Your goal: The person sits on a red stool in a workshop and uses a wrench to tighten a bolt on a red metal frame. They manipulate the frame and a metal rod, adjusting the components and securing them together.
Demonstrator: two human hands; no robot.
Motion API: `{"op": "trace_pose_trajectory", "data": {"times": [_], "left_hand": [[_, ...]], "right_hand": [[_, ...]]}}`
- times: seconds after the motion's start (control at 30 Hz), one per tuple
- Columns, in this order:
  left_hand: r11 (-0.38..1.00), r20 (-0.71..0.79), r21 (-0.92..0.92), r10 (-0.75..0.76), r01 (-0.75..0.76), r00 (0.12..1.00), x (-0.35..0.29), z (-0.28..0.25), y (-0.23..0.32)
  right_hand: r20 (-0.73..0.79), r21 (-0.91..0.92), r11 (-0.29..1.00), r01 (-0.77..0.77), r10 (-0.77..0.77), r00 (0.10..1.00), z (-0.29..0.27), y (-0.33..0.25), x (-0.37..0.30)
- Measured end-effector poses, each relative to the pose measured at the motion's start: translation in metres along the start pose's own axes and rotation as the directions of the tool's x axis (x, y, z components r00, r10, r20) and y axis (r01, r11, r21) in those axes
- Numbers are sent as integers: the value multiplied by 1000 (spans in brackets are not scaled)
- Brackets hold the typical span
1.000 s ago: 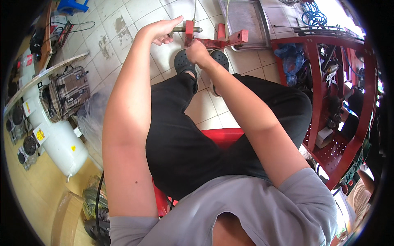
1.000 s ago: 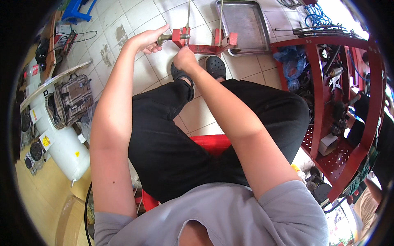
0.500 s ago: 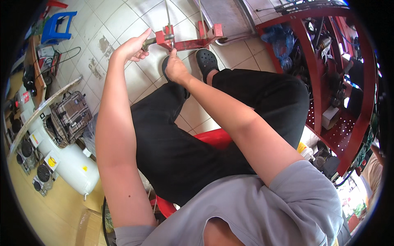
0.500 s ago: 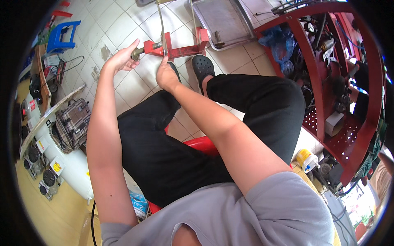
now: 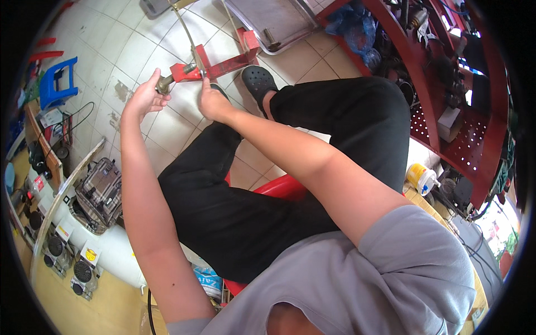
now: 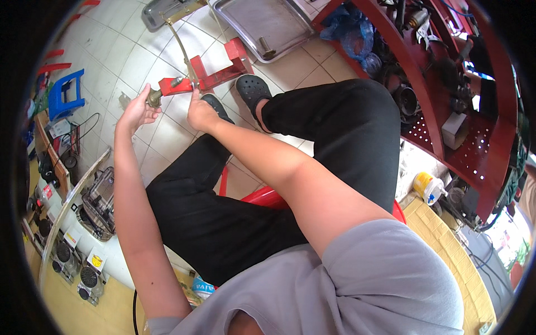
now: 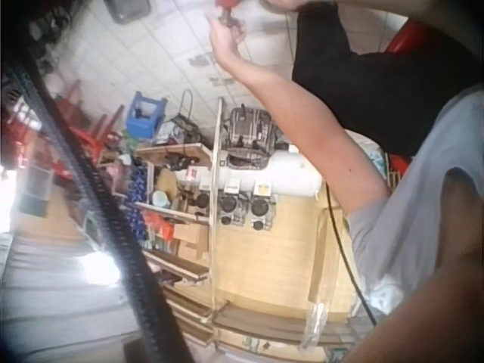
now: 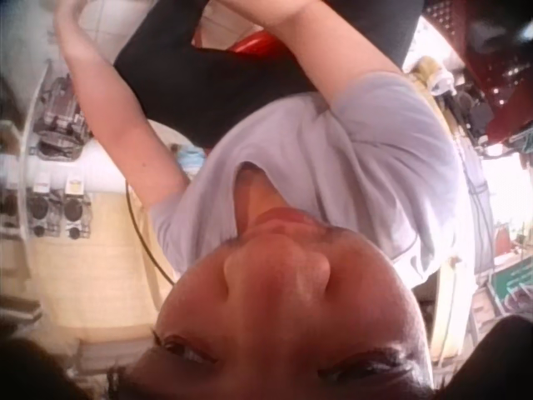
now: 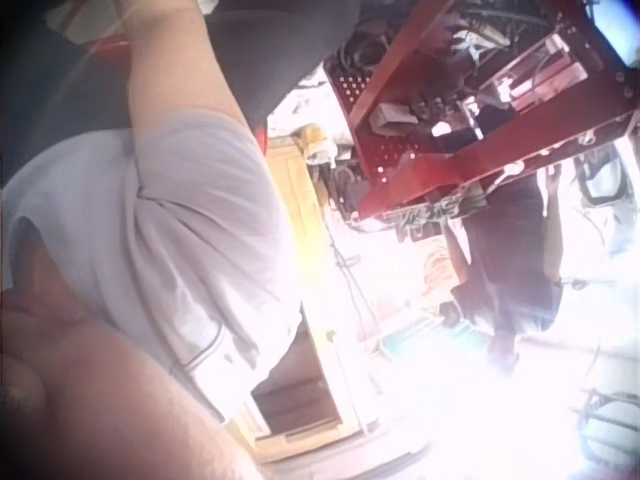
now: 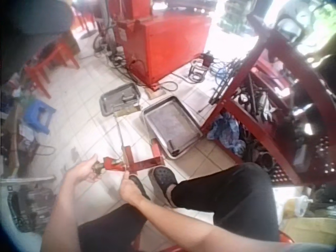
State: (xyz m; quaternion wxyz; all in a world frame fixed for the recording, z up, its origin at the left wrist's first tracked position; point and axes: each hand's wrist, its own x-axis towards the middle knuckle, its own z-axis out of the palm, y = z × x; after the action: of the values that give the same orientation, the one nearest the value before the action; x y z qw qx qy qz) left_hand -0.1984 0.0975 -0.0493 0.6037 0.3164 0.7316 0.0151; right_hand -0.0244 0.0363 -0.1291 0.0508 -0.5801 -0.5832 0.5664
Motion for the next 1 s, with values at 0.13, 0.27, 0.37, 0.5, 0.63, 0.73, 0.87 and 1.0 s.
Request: {"op": "trace_pose_trajectory", "data": {"times": [0.13,0.27,0.37,0.5,0.63,0.73,0.87,1.0], "left_hand": [[998,72,-65,7,-3,997,4,-9,-7],[991,69,-116,71,-62,995,-7,-6,-8],[974,24,-161,168,-162,986,-14,-2,-10],[984,143,-180,10,16,990,-12,-9,-7],[985,222,-150,-54,89,974,-20,-23,0],[991,-137,-111,61,-76,989,-9,-23,-16],[949,-248,-209,180,-234,952,1,-6,-17],[933,-91,-342,85,-111,992,-12,5,3]], "right_hand": [[-75,87,993,-80,86,993,24,34,6],[207,-277,960,-22,82,975,12,57,-11],[418,-557,820,132,139,898,-1,73,-25],[360,-662,726,189,87,929,-46,54,-46],[277,-628,739,243,-80,958,-95,14,-75],[263,-518,806,287,-170,950,-122,-21,-113],[209,-377,879,291,-225,952,-145,-32,-139],[90,-343,884,317,-305,948,-159,-28,-121]]}}
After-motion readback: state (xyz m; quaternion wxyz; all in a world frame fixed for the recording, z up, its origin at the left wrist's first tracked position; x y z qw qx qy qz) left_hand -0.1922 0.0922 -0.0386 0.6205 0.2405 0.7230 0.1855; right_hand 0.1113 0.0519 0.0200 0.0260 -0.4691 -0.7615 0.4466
